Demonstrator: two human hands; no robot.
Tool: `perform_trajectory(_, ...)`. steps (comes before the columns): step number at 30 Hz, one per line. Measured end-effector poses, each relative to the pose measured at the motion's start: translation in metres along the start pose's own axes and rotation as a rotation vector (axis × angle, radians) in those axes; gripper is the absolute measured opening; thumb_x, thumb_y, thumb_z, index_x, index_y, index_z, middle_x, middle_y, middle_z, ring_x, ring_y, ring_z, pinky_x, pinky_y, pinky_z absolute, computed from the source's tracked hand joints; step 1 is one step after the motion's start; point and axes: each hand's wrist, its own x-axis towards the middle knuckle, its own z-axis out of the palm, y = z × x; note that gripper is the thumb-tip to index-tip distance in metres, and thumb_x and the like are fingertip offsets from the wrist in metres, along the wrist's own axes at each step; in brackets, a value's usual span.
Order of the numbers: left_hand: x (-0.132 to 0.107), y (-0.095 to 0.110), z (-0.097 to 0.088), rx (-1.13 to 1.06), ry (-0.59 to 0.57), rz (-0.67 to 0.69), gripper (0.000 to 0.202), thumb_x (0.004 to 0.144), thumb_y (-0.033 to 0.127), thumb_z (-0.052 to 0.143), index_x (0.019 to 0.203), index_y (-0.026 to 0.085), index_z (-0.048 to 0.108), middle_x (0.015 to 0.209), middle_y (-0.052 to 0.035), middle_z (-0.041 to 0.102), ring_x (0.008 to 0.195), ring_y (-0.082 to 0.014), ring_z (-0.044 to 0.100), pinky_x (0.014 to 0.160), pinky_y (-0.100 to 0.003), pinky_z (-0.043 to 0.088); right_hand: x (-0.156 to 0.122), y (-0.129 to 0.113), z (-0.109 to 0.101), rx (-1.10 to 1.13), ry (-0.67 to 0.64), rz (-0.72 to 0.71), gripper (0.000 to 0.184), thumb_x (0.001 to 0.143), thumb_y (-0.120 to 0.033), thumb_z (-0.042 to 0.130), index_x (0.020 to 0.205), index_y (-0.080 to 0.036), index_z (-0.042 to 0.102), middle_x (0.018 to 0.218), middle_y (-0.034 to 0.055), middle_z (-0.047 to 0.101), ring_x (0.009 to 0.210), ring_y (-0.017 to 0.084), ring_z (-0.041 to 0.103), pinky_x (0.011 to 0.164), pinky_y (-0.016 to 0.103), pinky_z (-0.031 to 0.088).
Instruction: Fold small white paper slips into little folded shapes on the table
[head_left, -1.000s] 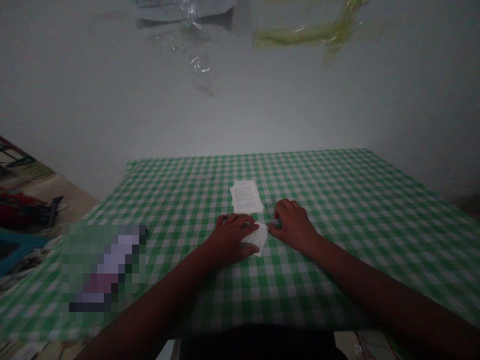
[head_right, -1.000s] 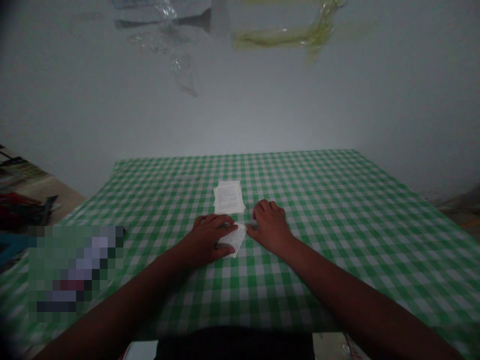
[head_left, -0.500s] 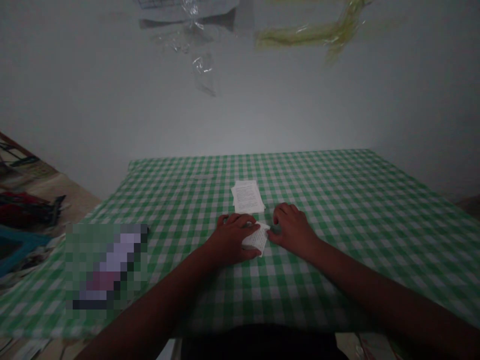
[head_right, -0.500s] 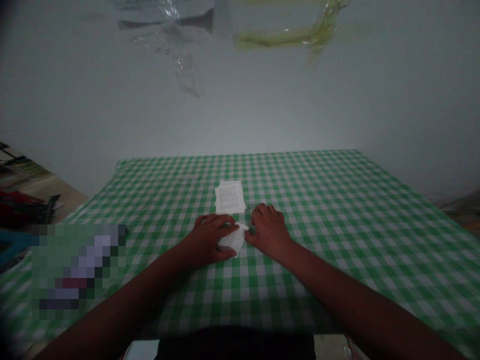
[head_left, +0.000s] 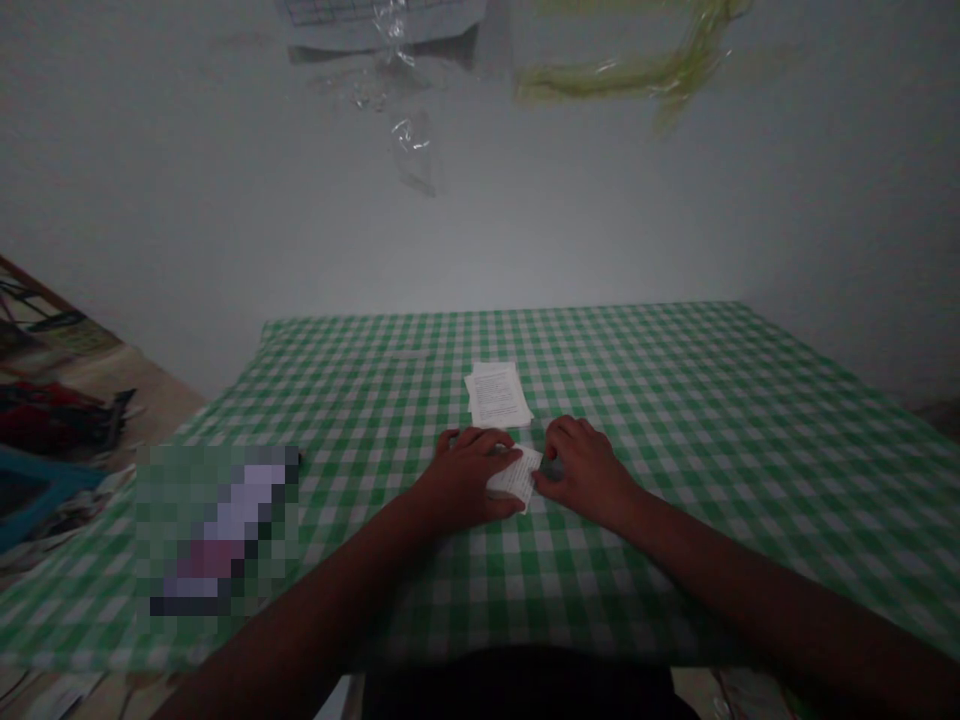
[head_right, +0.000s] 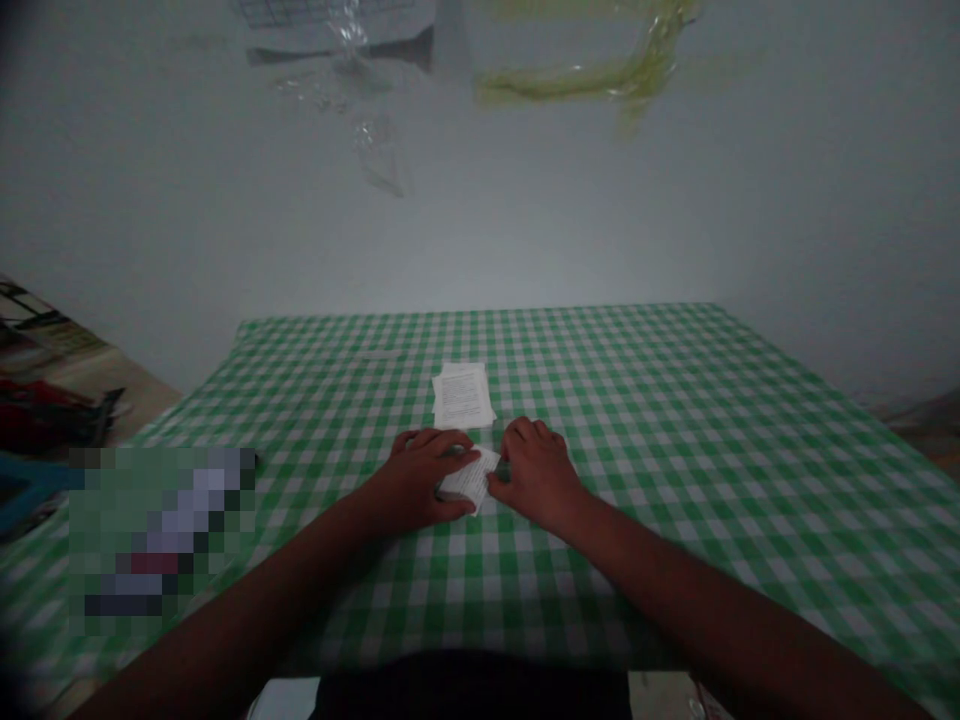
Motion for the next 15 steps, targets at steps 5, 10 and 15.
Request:
perform_trajectory(5, 0.0, 0.0, -0.001, -0.006, -0.01, -0.005, 0.064, 0.074, 0.056, 0.072, 0.131, 0.031, 0.055, 0.139, -0.0035, 0.052, 0.125, -0.0308, 0.043, 0.107, -0.053, 0.023, 0.014, 0.016, 0.001, -0.003, 0.043, 0.076, 0.025, 0.075, -0.035, 0.07, 0.076, -0.021, 0.049, 0.093, 0.0058, 0.056, 0.09, 0.024, 0.054, 0.075, 0.036, 0.042)
perform_trajectory(10, 0.001, 0.001, -0.001, 0.003, -0.005, -0.006, 0.064, 0.074, 0.057, 0.07, 0.131, 0.032, 0.055, 0.139, -0.0037, 0.052, 0.126, -0.0313, 0.043, 0.107, -0.053, 0.022, 0.016, 0.019, 0.006, -0.006, 0.08, 0.083, 0.025, 0.075, -0.034, 0.071, 0.076, -0.021, 0.049, 0.091, 0.0052, 0.056, 0.088, 0.023, 0.054, 0.074, 0.035, 0.041)
perform_trajectory(15, 0.002, 0.007, 0.002, 0.028, 0.039, -0.03, 0.064, 0.074, 0.058, 0.07, 0.129, 0.029, 0.056, 0.136, -0.0048, 0.054, 0.124, -0.0316, 0.044, 0.107, -0.053, 0.023, 0.016, 0.022, 0.007, -0.024, 0.123, 0.063, 0.028, 0.075, -0.038, 0.071, 0.076, -0.021, 0.049, 0.093, 0.006, 0.057, 0.089, 0.024, 0.054, 0.074, 0.036, 0.041)
